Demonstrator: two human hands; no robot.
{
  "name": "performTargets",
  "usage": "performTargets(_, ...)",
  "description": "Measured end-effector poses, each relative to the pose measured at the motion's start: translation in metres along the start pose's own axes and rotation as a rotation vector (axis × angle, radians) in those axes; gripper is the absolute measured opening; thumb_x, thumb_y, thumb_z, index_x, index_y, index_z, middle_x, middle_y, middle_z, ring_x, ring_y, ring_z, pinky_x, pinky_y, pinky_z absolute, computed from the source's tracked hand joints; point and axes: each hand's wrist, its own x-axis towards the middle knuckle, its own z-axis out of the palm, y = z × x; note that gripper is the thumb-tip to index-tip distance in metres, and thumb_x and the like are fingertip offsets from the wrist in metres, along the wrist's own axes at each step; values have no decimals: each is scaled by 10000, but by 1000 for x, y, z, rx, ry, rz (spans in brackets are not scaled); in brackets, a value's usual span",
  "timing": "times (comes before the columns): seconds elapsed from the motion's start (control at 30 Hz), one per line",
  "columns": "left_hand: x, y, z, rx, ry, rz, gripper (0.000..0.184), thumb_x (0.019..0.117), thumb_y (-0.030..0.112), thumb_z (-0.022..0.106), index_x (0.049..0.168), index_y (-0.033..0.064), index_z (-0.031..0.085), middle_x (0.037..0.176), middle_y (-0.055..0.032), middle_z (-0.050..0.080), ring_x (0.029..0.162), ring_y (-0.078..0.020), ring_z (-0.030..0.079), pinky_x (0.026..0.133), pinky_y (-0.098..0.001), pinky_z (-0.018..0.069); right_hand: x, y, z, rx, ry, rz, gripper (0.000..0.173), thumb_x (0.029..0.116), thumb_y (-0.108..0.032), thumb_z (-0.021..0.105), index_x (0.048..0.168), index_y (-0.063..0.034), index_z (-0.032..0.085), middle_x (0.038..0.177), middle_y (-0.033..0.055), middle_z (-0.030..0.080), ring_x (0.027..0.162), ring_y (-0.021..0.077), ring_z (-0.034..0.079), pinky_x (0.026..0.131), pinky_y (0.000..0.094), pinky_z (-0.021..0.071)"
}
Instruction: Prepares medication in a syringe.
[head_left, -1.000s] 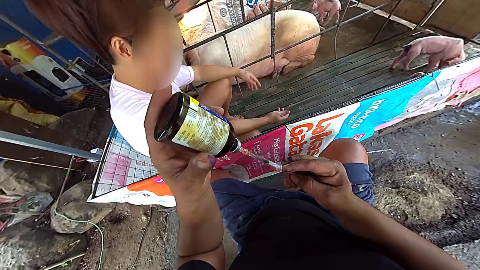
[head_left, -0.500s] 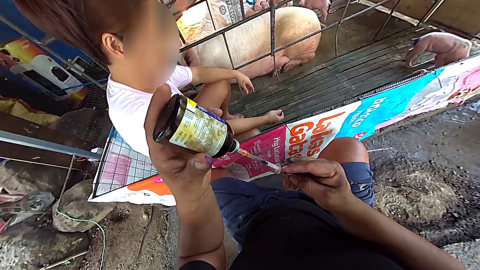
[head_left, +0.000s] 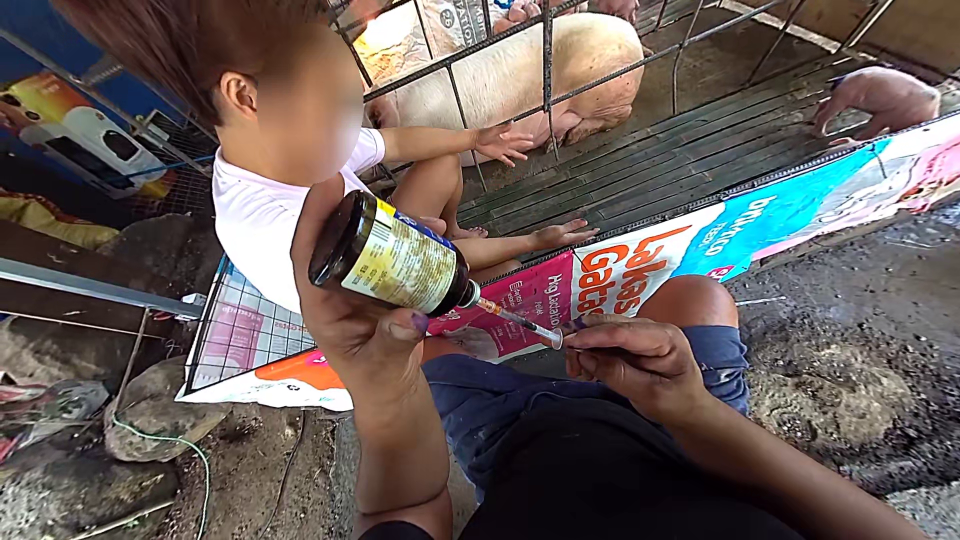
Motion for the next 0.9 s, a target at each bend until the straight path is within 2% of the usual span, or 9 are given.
performTargets(0.17,0,0,0,-5,-1,1,840,829,309,854,1499,85,399,1306,-136,618,1054,-280,682,837,-429,625,-1,-1,0,-4,0,1,282,981,4,586,1225,-44,718,1081,89,720,853,94,687,746,245,607)
performTargets(0.37,0,1,1,-5,-26,11,818,842,313,843,1500,95,409,1312,-116,624,1072,-271,683,876,-435,620,-1,-2,1,-5,1,-4,276,988,-2,588,1227,-46,718,1078,78,721,858,88,690,752,243,610)
performTargets(0.67,0,4,1,-1,-22,7,847,832,321,851,1507,96,392,1314,-125,621,1061,-281,685,840,-427,628,-2,-2,1,-2,-4,2,279,985,-2,584,1227,-40,717,1075,87,716,854,94,687,749,247,608)
performTargets(0.9,0,6,2,-14,-13,1,843,833,293,851,1510,97,388,1307,-116,623,1065,-269,683,857,-427,623,-2,-3,3,-7,-7,4,284,982,0,585,1229,-46,717,1072,87,718,854,94,687,745,247,607)
